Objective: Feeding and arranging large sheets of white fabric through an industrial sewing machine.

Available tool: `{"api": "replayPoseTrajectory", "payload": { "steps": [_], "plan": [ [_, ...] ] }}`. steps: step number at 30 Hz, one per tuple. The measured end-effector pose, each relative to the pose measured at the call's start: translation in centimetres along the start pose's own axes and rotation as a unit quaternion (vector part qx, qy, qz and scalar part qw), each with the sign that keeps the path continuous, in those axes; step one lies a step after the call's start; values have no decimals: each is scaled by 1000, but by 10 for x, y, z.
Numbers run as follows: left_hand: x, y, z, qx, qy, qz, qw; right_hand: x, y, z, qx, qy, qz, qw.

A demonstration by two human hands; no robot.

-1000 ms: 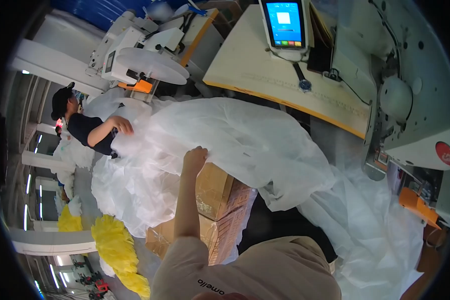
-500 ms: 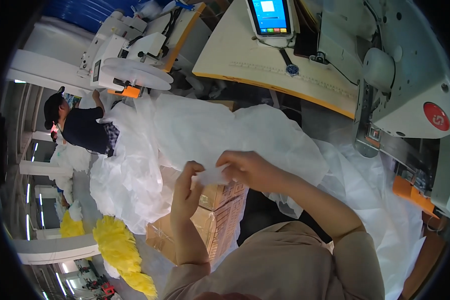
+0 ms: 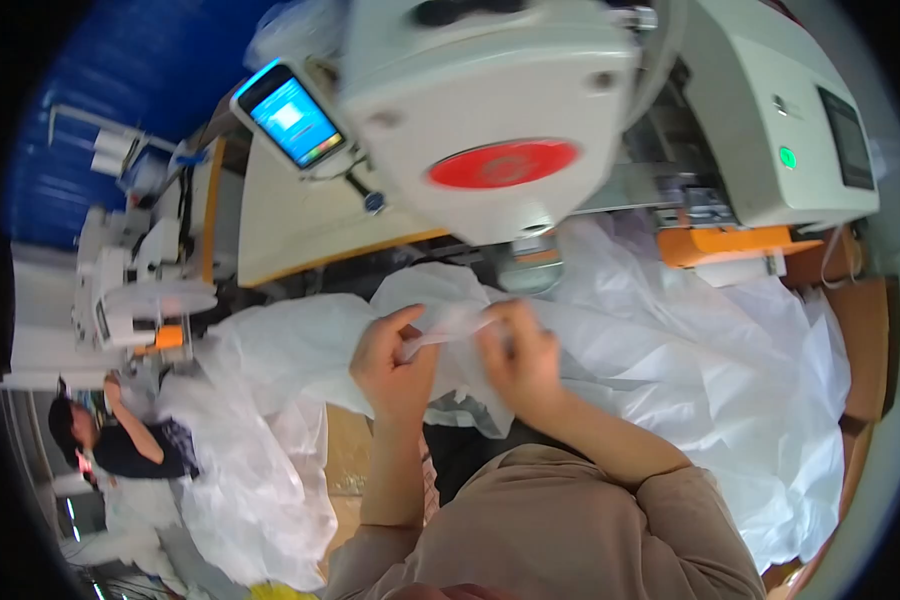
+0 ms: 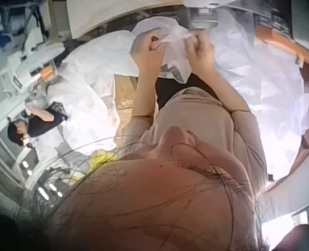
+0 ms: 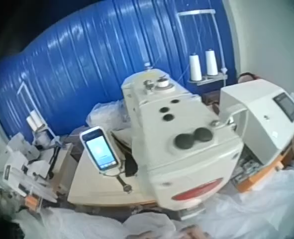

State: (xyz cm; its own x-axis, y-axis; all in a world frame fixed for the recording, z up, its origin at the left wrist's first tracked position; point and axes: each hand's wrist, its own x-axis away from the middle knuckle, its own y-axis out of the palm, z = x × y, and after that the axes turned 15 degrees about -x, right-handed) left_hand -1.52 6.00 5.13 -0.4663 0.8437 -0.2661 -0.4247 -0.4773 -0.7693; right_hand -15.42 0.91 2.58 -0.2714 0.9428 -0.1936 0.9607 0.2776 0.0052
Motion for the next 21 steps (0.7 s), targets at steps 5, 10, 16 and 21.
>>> {"api": "replayPoseTrajectory", "payload": {
  "steps": [5, 10, 16, 21],
  "plan": [
    [-40, 32, -32, -152, 207, 140, 956, -35, -73, 21, -118, 184, 210, 953],
    [-56, 47, -33, -232, 203, 51, 950, -46, -79, 32, -113, 148, 170, 968],
    [-63, 43, -31, -225, 180, -8, 958, -5, -114, 38, 95, -42, 132, 986],
    [-54, 33, -28, -158, 151, 20, 976, 138, -192, 138, 430, -38, -273, 860]
  ]
}}
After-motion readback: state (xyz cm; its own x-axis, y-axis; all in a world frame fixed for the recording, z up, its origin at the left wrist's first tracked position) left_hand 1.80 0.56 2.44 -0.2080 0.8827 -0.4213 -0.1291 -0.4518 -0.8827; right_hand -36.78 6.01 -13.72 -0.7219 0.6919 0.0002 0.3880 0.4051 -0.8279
